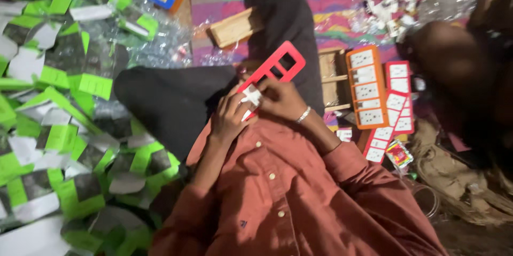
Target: The person sits on the floor and assembles electrical components by inserting white plastic pieces into red and orange plastic frames. They handle multiple frames, picking them up, inserting the pieces, and placing them down.
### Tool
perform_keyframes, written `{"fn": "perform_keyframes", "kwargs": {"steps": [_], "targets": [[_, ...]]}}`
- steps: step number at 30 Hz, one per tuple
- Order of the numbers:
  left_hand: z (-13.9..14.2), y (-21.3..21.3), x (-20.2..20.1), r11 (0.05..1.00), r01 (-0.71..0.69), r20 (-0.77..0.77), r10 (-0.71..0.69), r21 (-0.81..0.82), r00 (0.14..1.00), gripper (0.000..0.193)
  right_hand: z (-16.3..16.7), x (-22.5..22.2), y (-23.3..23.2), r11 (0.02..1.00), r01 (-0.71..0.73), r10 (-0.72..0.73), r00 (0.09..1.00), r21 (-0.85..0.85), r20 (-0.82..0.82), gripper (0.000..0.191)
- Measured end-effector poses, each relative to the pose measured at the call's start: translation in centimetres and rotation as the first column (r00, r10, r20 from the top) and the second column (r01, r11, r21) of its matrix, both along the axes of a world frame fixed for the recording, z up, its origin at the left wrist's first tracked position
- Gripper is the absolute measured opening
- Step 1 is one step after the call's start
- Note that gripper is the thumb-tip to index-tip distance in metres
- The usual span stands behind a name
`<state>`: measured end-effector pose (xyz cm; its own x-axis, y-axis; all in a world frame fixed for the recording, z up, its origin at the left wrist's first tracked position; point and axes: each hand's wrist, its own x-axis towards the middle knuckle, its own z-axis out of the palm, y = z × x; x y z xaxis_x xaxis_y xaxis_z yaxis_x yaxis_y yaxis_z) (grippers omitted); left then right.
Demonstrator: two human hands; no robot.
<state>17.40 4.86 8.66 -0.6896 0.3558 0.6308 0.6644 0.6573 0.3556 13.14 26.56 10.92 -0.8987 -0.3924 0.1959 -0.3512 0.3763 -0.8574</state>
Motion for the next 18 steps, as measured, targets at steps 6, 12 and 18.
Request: {"fn": "perform_keyframes", "kwargs": {"steps": [6, 12, 18], "targets": [[-2.0, 0.1, -0.3, 0.992, 0.059, 0.007, -0.061, 0.112, 0.998, 0.062, 4.8, -1.4, -0.3, 0.766, -0.247, 0.362, 0.929, 0.594, -0.080, 0.072], [-3.1, 0.1, -0.4, 0.995, 0.051, 0.027, -0.054, 0.087, 0.998, 0.067, 4.1, -2.0, -1.6, 0.666, -0.218, 0.438, 0.888, 0.714, -0.137, 0.045], [-2.7, 0.1, -0.4, 0.995, 0.049, 0.057, -0.054, 0.081, 0.997, 0.068, 2.3, -3.4, -1.2, 0.606, -0.262, 0.581, 0.790, 0.751, -0.194, 0.043]]}}
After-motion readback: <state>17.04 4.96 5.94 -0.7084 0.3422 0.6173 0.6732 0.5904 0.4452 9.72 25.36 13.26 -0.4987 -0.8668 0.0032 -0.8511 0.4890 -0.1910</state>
